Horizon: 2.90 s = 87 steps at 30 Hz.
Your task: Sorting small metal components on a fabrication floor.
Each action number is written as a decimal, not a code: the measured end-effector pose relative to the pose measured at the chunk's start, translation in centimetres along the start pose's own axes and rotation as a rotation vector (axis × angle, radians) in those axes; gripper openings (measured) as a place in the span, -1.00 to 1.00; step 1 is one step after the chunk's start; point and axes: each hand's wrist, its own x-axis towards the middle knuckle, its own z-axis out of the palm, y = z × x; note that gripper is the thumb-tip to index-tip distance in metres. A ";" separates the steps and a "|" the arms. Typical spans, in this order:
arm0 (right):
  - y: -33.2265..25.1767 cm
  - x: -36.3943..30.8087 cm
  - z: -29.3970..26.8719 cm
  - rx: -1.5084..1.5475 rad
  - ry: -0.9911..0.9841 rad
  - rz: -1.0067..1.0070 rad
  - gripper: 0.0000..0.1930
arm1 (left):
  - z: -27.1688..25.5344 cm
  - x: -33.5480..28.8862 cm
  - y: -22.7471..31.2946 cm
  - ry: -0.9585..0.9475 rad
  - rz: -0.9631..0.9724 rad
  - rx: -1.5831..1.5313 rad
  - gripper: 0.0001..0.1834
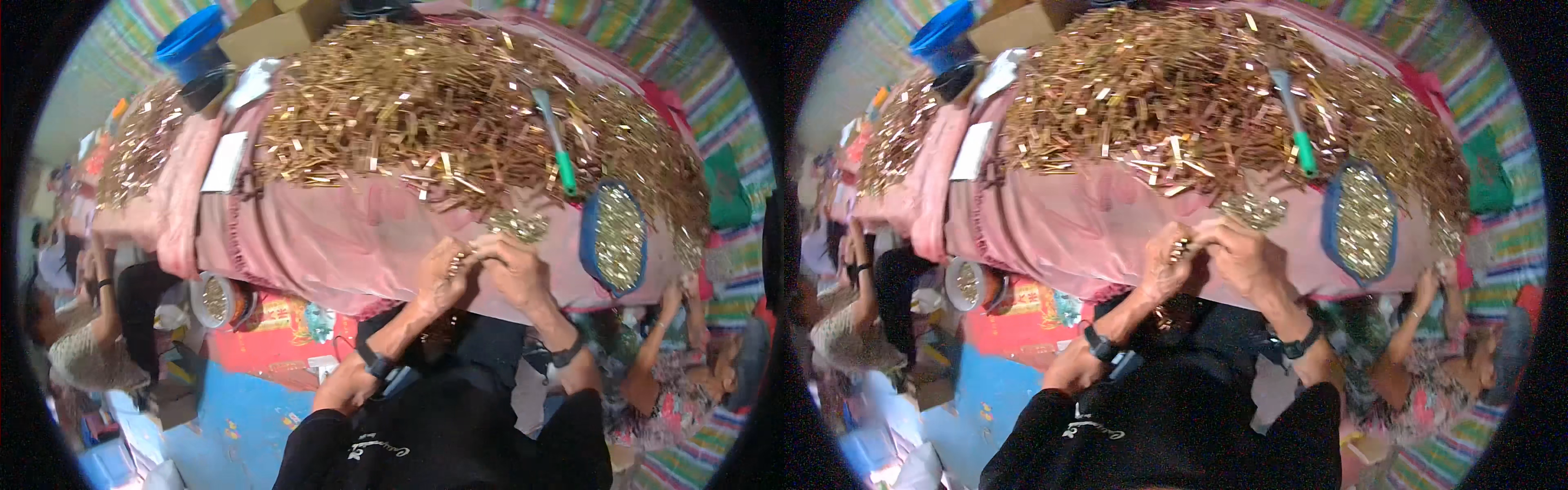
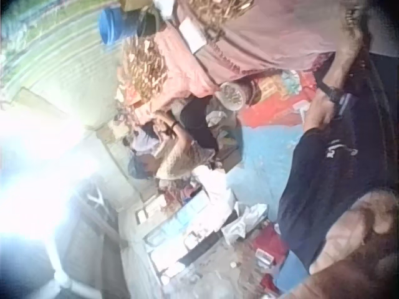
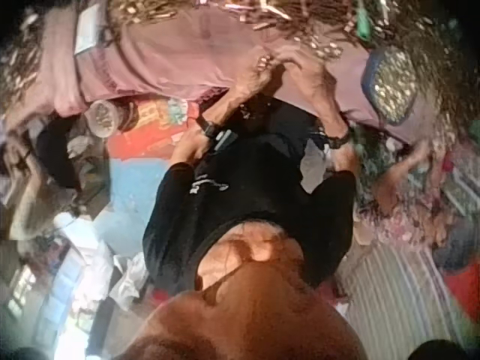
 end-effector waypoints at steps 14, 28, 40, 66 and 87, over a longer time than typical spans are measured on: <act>2.1 -1.8 0.8 0.004 0.050 -0.088 -0.83 | 1.8 -1.1 -0.7 0.087 0.120 -0.097 -0.85; 4.0 -1.8 1.7 0.115 0.125 0.305 -0.81 | 2.1 -0.9 -1.5 0.083 0.094 -0.139 -0.84; 1.1 -0.9 0.9 -0.119 0.013 0.063 -0.88 | 2.4 -1.2 -1.3 0.108 0.076 -0.202 -0.80; 1.0 -0.9 0.1 -0.087 0.027 -0.005 -0.77 | 0.2 -0.7 0.1 -0.022 -0.022 -0.103 -0.88; 1.1 -1.0 0.1 -0.112 0.008 0.007 -0.83 | -0.1 -0.5 0.1 -0.061 -0.028 -0.084 -0.88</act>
